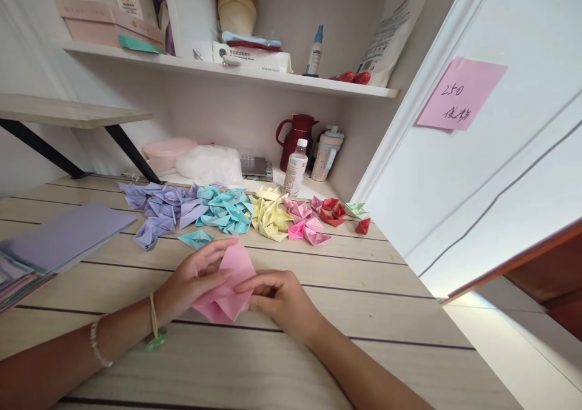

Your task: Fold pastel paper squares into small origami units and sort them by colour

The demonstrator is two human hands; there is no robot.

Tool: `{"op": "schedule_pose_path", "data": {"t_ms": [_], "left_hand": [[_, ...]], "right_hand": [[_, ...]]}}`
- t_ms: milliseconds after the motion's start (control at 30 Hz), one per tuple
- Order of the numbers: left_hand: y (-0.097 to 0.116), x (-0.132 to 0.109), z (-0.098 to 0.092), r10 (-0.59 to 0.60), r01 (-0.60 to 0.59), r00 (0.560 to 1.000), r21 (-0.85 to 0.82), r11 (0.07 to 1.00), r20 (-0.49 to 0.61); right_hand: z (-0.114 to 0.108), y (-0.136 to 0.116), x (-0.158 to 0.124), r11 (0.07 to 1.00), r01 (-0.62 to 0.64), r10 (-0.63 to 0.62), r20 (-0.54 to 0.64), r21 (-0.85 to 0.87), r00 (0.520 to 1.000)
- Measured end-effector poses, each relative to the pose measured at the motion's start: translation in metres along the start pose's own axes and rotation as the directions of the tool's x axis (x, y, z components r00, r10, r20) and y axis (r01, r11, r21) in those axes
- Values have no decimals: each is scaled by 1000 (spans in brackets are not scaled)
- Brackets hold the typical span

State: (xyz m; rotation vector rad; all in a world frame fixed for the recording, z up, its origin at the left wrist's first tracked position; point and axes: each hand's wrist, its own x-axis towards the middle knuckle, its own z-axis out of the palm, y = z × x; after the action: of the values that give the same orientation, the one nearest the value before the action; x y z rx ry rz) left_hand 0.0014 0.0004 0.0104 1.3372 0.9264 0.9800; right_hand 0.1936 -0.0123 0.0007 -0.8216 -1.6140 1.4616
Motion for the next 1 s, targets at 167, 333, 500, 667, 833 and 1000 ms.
{"op": "schedule_pose_path", "data": {"t_ms": [167,333,500,667,833,1000], "left_hand": [[6,-5,5,4,7,994,-96,995,106],[3,-7,6,-27,46,983,-97,994,182],[-3,-4,4,-66,79,980,-65,995,187],[0,-2,4,-55,61,986,-31,998,155],[-2,-2,4,-29,29,996,-5,1000,81],[-1,-4,6,11,-15,995,42,999,96]], "right_hand": [[1,1,1,995,-31,16,-168,-91,986],[-1,8,4,999,-19,8,-296,-36,955],[1,5,4,1000,0,7,-330,21,944],[2,5,1,987,-93,31,-415,-131,909],[6,-1,-1,982,-130,67,-389,-138,919],[9,-9,-3,976,-137,70,-351,-171,934]]}}
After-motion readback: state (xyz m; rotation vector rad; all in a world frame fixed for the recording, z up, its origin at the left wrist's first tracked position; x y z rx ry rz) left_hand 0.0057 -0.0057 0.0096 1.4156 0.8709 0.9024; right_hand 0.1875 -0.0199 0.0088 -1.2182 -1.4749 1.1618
